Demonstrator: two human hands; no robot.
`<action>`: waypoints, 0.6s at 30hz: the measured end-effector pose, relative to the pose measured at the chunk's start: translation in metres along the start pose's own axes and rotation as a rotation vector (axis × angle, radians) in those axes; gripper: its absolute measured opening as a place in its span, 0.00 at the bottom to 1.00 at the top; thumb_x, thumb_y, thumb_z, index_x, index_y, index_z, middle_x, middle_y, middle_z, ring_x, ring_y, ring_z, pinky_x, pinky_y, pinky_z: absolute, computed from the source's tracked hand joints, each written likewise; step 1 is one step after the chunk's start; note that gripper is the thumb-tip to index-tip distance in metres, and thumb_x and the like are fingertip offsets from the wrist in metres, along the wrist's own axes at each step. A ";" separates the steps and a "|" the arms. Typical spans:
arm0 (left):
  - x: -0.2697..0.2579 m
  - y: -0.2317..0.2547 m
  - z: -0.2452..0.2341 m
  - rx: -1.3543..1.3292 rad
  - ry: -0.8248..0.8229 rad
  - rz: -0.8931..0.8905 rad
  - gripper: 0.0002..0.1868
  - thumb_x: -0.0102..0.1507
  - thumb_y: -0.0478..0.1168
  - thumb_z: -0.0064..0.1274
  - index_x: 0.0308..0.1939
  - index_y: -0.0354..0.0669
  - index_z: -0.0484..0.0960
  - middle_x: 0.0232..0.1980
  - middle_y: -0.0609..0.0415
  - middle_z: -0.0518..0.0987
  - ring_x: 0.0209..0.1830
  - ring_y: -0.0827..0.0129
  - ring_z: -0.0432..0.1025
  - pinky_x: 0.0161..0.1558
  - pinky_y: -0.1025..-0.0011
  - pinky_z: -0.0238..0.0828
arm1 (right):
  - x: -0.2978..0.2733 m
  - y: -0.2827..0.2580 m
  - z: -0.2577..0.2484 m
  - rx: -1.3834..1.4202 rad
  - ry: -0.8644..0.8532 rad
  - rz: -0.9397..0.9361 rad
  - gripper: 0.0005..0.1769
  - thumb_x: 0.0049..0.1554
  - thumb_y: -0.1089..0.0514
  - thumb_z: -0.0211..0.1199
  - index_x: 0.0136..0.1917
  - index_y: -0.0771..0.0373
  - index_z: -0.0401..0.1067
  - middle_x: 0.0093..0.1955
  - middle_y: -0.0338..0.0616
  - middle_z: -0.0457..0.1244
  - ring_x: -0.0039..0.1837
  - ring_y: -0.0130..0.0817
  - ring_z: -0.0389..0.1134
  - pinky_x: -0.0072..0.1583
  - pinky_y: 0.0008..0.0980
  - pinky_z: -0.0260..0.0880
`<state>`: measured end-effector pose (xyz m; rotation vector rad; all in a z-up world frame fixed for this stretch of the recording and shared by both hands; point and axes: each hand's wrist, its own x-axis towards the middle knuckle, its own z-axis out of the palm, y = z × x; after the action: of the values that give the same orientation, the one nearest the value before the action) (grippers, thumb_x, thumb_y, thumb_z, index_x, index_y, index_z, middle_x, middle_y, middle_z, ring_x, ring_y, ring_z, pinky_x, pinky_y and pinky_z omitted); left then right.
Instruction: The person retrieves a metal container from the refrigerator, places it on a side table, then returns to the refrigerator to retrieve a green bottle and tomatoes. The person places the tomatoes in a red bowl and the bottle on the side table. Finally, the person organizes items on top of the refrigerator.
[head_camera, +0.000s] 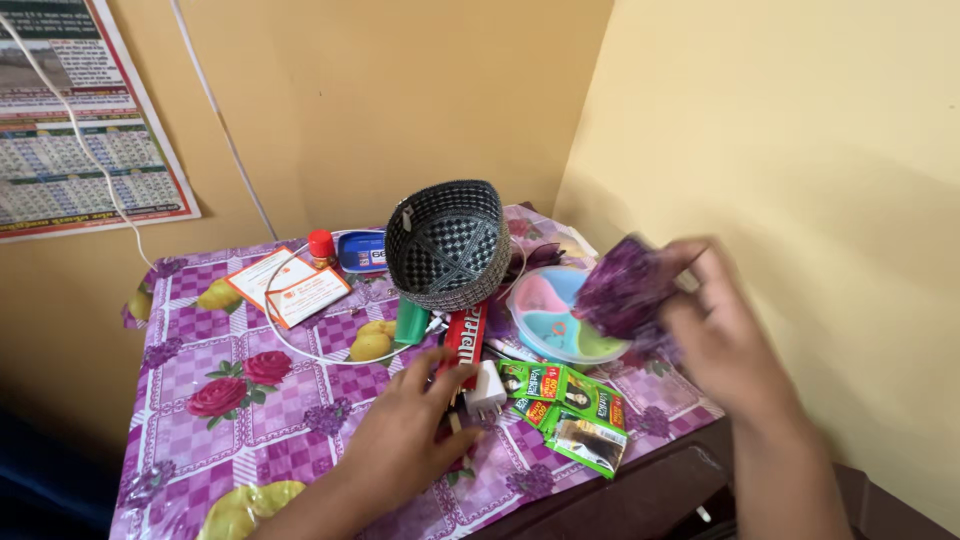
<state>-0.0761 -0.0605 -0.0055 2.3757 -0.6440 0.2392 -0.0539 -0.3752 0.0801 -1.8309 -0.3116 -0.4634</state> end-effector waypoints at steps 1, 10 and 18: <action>0.000 0.002 0.000 0.021 -0.019 0.014 0.37 0.54 0.48 0.65 0.67 0.49 0.72 0.71 0.43 0.66 0.65 0.42 0.65 0.61 0.51 0.64 | 0.006 0.005 -0.008 0.064 0.067 0.007 0.16 0.60 0.71 0.47 0.55 0.56 0.68 0.51 0.38 0.64 0.52 0.27 0.64 0.52 0.28 0.68; 0.000 0.002 0.005 -0.169 -0.019 -0.051 0.32 0.55 0.41 0.64 0.64 0.48 0.74 0.67 0.49 0.67 0.58 0.49 0.73 0.56 0.60 0.72 | -0.018 0.028 -0.022 -0.945 -0.515 0.297 0.24 0.57 0.37 0.65 0.58 0.52 0.80 0.51 0.44 0.71 0.56 0.40 0.73 0.60 0.38 0.72; 0.001 -0.014 -0.008 -0.236 -0.119 0.057 0.31 0.55 0.36 0.57 0.65 0.50 0.75 0.73 0.44 0.62 0.61 0.49 0.73 0.55 0.61 0.75 | -0.039 0.042 0.026 -0.945 -0.642 0.098 0.47 0.45 0.33 0.73 0.67 0.63 0.65 0.60 0.58 0.65 0.62 0.53 0.69 0.63 0.45 0.69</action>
<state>-0.0683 -0.0460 -0.0072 2.1585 -0.7525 0.0432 -0.0659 -0.3623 0.0199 -2.8937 -0.4775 0.1132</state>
